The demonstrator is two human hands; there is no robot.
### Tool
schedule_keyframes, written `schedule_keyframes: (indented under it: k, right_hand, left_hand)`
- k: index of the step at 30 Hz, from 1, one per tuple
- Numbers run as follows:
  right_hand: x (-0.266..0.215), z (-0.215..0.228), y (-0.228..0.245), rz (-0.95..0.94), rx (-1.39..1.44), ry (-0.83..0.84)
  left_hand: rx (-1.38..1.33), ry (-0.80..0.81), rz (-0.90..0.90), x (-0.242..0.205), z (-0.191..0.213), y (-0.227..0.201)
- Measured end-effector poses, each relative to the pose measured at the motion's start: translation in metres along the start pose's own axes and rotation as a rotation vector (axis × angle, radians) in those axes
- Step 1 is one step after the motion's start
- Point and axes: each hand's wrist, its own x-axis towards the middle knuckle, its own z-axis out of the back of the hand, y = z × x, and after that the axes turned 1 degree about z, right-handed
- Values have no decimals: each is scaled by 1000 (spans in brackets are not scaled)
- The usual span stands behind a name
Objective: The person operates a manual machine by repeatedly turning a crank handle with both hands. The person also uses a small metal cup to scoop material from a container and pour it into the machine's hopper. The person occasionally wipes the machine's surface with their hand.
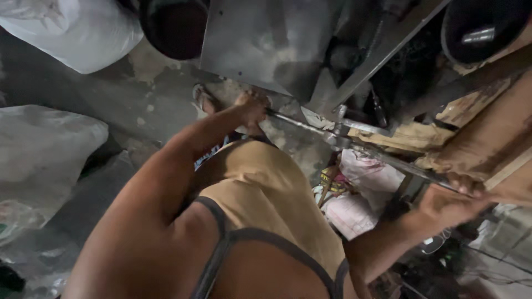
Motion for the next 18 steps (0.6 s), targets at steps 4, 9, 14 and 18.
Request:
schedule_keyframes:
  k: [4,9,14,18]
  right_hand:
    - [-30,-120,-54,-137,-29,90]
    - [-27,-195,-235,-356,-808,723]
    - [-7,-173,-435,-600,-1032,453]
    - [14,-88,-475,-556,-1186,1]
  left_hand:
    - [-451,-3,22,-32,33,-17]
    - [-678,-548,-46,-54,52,11]
    - [-687,-861,-230,-40,48,56]
    - [-775,-723,-286,-41,42,70]
